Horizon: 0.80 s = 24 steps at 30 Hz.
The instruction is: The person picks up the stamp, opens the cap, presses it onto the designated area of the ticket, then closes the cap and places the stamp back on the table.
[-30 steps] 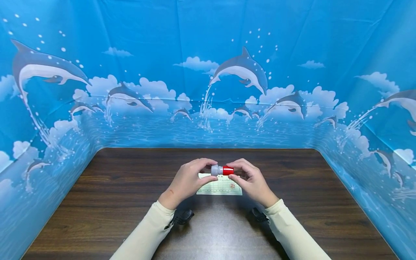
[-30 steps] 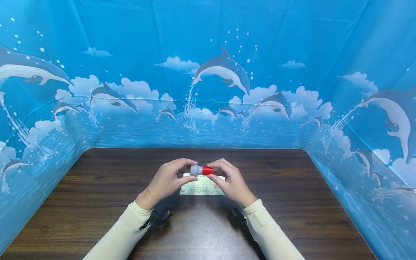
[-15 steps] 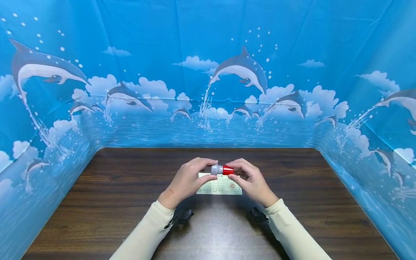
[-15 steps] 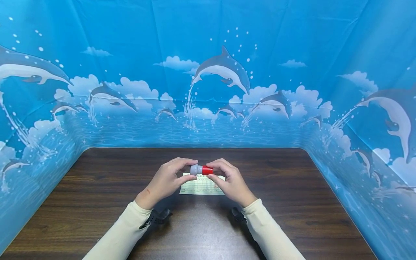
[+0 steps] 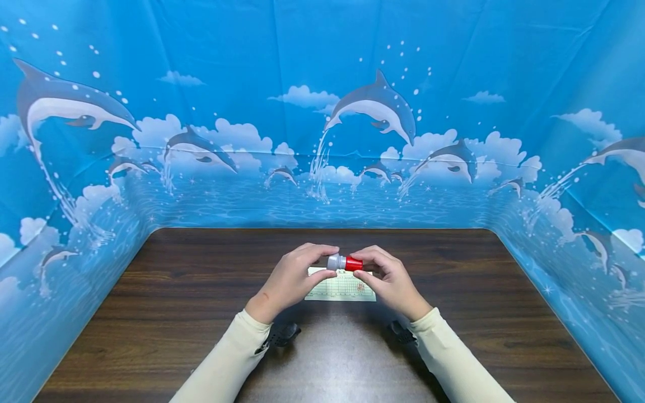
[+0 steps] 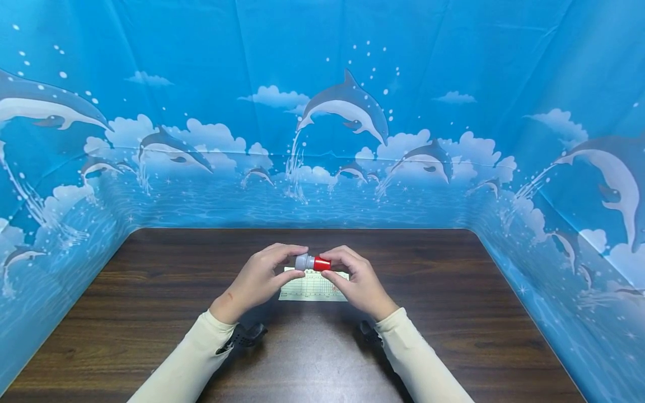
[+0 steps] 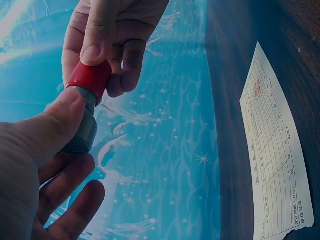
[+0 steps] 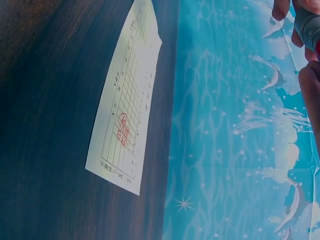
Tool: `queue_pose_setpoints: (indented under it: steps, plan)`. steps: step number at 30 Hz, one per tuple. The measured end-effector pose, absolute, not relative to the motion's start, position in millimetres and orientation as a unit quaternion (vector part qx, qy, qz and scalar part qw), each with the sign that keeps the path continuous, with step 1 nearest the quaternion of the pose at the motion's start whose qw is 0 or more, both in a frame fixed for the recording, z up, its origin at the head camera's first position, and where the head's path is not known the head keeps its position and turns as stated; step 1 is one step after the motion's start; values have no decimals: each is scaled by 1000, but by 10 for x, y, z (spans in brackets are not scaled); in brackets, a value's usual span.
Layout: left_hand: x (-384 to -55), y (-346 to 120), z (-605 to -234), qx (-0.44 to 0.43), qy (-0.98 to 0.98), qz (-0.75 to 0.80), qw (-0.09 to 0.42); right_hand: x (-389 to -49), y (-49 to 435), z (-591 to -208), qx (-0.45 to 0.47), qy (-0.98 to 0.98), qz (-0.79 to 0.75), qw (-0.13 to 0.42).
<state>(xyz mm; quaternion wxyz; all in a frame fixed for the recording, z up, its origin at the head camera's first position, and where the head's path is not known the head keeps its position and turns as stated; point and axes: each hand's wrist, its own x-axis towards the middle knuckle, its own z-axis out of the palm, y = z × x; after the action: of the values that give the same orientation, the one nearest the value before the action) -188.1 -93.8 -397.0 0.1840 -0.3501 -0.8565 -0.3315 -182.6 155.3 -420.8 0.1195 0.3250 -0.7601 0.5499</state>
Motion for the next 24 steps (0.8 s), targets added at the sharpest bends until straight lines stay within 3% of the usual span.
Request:
queue_pose_setpoints:
  steps: [7, 24]
  plan:
    - [-1881, -917, -3981, -342, -858, -323, 204, -1820, 1554, -4206, 320, -767, 539, 135]
    - [-1881, -908, -3999, -350, -854, -330, 197, -1818, 1561, -4181, 313, -774, 534, 132]
